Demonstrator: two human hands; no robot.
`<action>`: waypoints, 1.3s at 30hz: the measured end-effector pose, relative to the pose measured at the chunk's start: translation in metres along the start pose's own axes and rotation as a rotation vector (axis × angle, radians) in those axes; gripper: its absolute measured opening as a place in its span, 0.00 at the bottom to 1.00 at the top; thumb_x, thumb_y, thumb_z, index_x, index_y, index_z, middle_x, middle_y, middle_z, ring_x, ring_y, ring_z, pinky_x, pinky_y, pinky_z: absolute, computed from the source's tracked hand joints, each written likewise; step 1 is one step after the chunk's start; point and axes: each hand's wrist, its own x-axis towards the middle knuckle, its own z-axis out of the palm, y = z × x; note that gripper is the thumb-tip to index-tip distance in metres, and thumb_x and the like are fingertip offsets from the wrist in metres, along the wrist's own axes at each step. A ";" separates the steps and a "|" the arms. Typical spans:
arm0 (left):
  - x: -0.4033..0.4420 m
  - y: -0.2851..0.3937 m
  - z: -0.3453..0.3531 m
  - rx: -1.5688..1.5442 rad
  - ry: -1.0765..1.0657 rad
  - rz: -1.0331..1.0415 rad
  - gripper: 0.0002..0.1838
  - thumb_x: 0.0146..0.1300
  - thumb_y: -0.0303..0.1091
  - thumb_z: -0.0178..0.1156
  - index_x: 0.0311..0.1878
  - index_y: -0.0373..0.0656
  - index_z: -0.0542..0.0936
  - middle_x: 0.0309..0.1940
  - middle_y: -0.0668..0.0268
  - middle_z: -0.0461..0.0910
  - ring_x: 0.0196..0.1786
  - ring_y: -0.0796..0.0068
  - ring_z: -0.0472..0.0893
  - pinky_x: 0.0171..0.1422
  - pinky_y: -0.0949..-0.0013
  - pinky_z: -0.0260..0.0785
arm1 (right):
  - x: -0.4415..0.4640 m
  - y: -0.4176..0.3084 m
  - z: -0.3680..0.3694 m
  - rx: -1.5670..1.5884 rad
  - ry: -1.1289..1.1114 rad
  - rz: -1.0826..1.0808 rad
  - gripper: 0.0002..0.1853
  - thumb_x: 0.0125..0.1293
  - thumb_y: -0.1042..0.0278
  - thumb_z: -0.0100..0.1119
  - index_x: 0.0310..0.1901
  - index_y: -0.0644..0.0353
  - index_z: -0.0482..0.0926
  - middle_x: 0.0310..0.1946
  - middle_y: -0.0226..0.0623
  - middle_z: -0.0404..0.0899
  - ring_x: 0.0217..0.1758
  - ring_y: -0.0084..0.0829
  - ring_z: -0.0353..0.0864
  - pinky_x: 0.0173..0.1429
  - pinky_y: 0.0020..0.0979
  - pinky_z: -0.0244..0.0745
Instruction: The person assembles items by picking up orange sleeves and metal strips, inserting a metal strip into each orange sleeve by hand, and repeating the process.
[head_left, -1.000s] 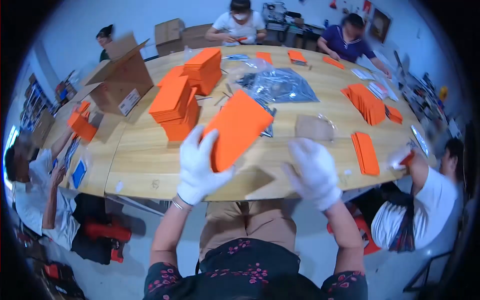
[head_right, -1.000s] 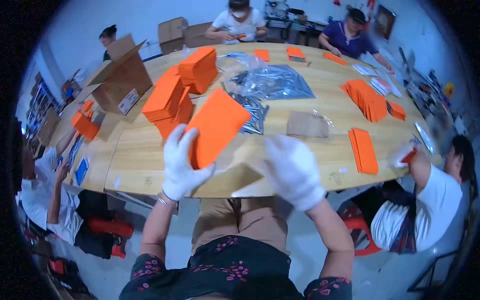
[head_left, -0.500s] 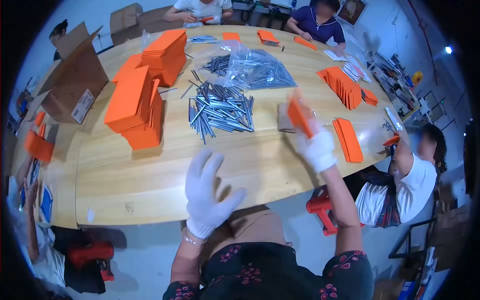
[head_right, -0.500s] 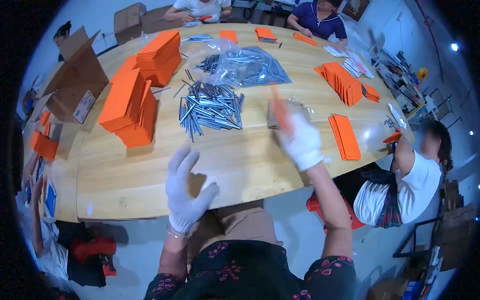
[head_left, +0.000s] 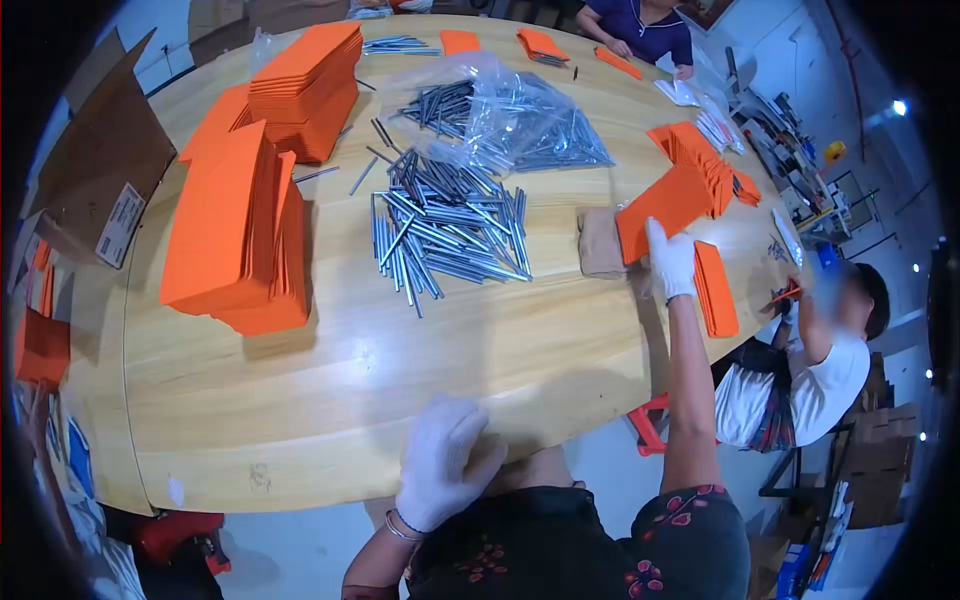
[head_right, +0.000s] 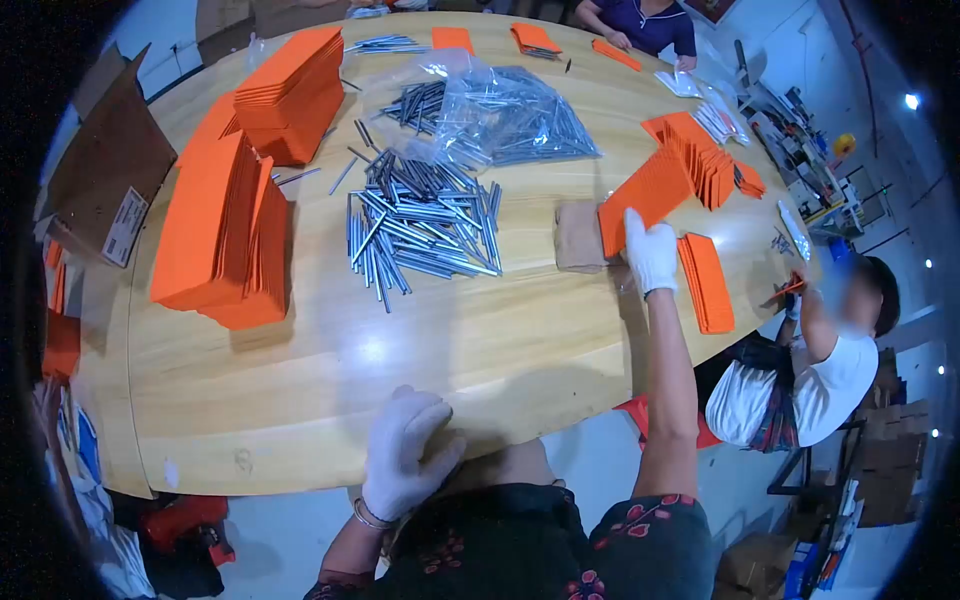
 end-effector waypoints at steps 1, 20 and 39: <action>0.001 0.001 0.001 0.020 -0.011 0.023 0.17 0.52 0.33 0.66 0.44 0.38 0.77 0.41 0.58 0.78 0.39 0.55 0.75 0.48 0.58 0.68 | 0.001 -0.002 0.000 0.003 -0.005 0.029 0.25 0.65 0.48 0.61 0.27 0.69 0.78 0.21 0.43 0.80 0.23 0.34 0.78 0.30 0.33 0.72; -0.006 0.017 0.008 -0.651 0.285 -0.472 0.15 0.62 0.28 0.59 0.51 0.35 0.79 0.43 0.59 0.83 0.44 0.65 0.80 0.52 0.68 0.72 | -0.076 -0.049 -0.021 0.140 -0.159 -0.604 0.18 0.70 0.55 0.54 0.44 0.64 0.81 0.33 0.44 0.82 0.30 0.39 0.79 0.36 0.33 0.73; -0.029 0.015 -0.014 -1.041 0.620 -0.785 0.14 0.64 0.25 0.59 0.52 0.32 0.77 0.40 0.58 0.83 0.38 0.74 0.81 0.42 0.74 0.75 | -0.133 -0.172 0.146 -0.092 -0.513 -1.269 0.12 0.60 0.70 0.56 0.46 0.58 0.78 0.43 0.38 0.79 0.41 0.45 0.78 0.47 0.39 0.74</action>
